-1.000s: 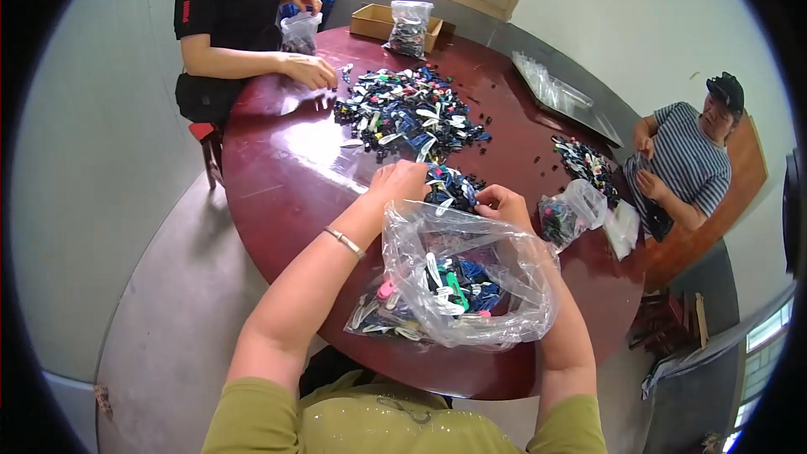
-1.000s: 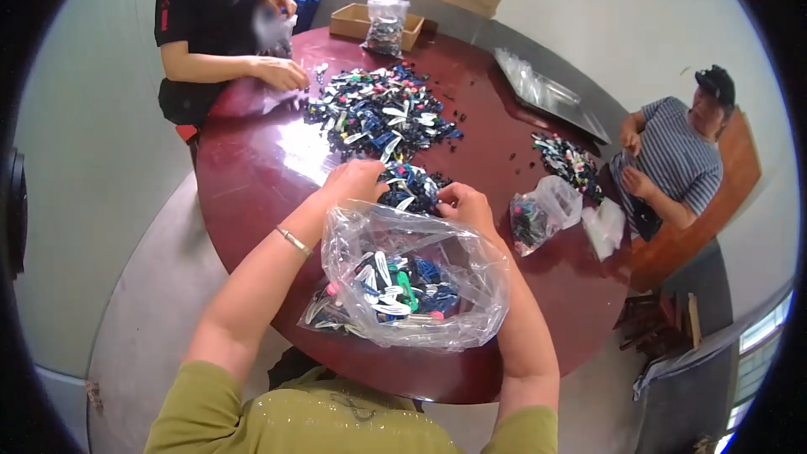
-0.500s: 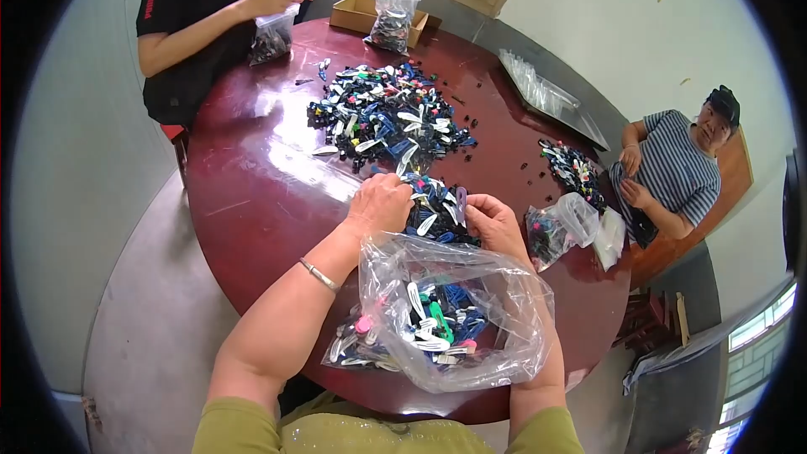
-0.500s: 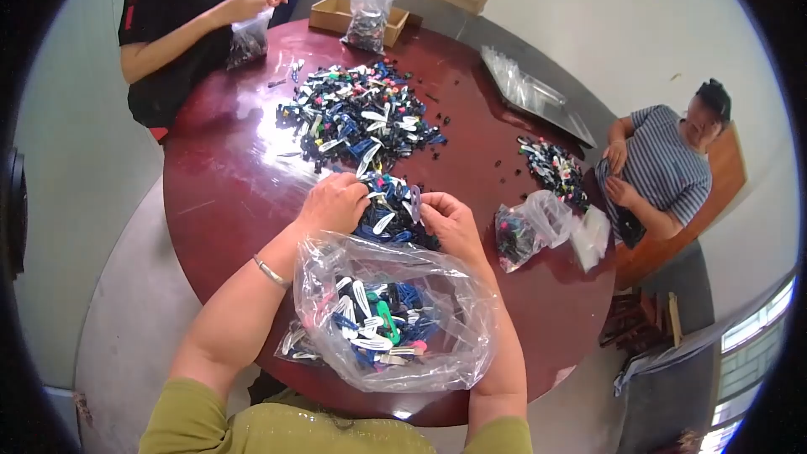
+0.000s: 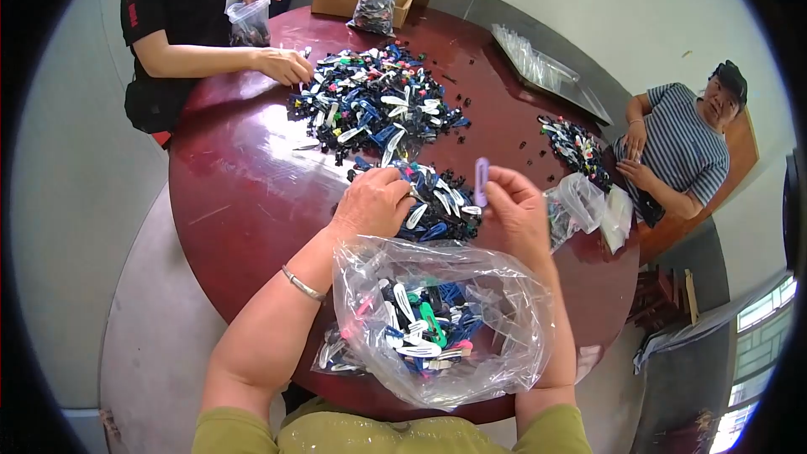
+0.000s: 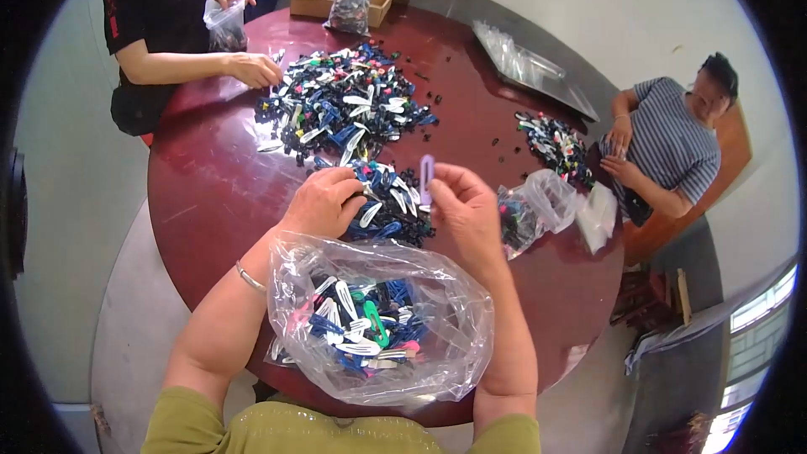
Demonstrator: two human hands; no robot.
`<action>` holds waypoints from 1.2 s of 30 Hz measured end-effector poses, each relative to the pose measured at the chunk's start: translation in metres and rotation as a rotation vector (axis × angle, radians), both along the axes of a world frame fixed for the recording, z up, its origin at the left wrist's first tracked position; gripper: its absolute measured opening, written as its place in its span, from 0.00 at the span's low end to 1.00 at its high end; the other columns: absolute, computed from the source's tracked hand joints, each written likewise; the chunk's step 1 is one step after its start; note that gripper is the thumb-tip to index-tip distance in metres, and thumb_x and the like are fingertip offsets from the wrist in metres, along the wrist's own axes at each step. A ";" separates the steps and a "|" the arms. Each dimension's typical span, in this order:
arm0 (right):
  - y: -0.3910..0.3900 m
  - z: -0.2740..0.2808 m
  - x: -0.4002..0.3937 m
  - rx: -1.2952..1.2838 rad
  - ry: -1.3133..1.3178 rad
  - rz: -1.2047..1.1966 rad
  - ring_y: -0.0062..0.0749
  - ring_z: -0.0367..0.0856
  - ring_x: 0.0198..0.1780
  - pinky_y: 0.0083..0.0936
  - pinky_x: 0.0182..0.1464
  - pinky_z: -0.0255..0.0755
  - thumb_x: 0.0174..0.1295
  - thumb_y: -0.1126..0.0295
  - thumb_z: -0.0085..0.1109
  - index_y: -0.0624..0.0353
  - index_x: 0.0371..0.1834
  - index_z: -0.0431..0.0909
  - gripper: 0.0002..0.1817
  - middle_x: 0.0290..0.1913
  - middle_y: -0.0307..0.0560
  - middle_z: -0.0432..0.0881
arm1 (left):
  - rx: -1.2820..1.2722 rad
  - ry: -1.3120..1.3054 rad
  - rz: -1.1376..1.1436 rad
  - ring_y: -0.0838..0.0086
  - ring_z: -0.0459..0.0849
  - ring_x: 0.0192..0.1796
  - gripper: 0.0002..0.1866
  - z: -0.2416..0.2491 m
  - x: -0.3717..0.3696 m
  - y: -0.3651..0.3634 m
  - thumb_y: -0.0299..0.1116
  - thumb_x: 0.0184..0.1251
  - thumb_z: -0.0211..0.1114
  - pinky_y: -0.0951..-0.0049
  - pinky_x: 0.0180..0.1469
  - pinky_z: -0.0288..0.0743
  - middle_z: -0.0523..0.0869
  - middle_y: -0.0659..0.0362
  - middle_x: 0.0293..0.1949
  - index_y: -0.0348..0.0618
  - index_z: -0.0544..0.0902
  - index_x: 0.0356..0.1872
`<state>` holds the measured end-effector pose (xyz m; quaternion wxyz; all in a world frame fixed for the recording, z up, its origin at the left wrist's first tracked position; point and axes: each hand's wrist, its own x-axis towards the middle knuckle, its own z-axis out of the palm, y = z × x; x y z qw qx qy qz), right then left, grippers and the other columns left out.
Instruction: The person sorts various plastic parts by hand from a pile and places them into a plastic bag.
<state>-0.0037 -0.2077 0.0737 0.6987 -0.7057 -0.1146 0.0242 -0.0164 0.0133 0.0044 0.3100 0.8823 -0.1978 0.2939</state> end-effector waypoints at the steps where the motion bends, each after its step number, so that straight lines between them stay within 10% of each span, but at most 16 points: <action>1: -0.001 0.018 -0.012 0.007 -0.040 -0.011 0.12 0.74 0.27 0.12 0.28 0.69 0.66 0.74 0.59 0.63 0.49 0.78 0.10 0.34 0.36 0.81 | 0.015 0.052 -0.017 0.55 0.82 0.48 0.12 0.001 -0.001 0.000 0.33 0.56 0.69 0.60 0.54 0.75 0.84 0.50 0.44 0.38 0.84 0.39; 8: -0.009 0.072 -0.076 0.150 -0.264 0.280 0.26 0.84 0.42 0.22 0.43 0.81 0.63 0.83 0.56 0.64 0.42 0.73 0.06 0.39 0.47 0.83 | 0.062 0.053 -0.043 0.52 0.77 0.58 0.22 0.006 -0.009 -0.003 0.36 0.50 0.75 0.58 0.60 0.71 0.80 0.45 0.54 0.40 0.83 0.46; 19: -0.007 0.064 -0.068 0.135 -0.335 0.224 0.28 0.83 0.38 0.22 0.41 0.77 0.58 0.86 0.61 0.68 0.41 0.76 0.09 0.37 0.48 0.84 | 0.100 0.124 -0.037 0.52 0.78 0.58 0.19 0.006 -0.012 -0.003 0.29 0.50 0.73 0.59 0.61 0.72 0.80 0.46 0.55 0.43 0.83 0.46; 22: -0.014 0.077 -0.074 0.001 -0.465 0.463 0.26 0.82 0.36 0.20 0.39 0.75 0.56 0.86 0.62 0.70 0.41 0.79 0.10 0.37 0.48 0.84 | 0.105 0.132 -0.040 0.52 0.78 0.57 0.18 0.007 -0.011 -0.002 0.28 0.51 0.72 0.59 0.60 0.72 0.81 0.46 0.54 0.43 0.83 0.45; 27: -0.007 0.051 -0.036 -0.167 -0.241 -0.039 0.19 0.78 0.32 0.18 0.35 0.71 0.55 0.75 0.68 0.68 0.37 0.83 0.09 0.35 0.43 0.83 | 0.119 0.109 -0.026 0.53 0.79 0.57 0.16 0.007 -0.012 -0.003 0.29 0.52 0.72 0.59 0.60 0.72 0.81 0.47 0.54 0.44 0.84 0.45; 36: 0.003 -0.038 0.010 -0.851 -0.499 -0.074 0.37 0.82 0.33 0.31 0.36 0.75 0.54 0.67 0.67 0.57 0.34 0.86 0.07 0.33 0.44 0.81 | 0.128 0.010 0.000 0.55 0.80 0.56 0.10 -0.001 -0.005 -0.008 0.27 0.52 0.70 0.60 0.59 0.73 0.82 0.48 0.52 0.42 0.83 0.37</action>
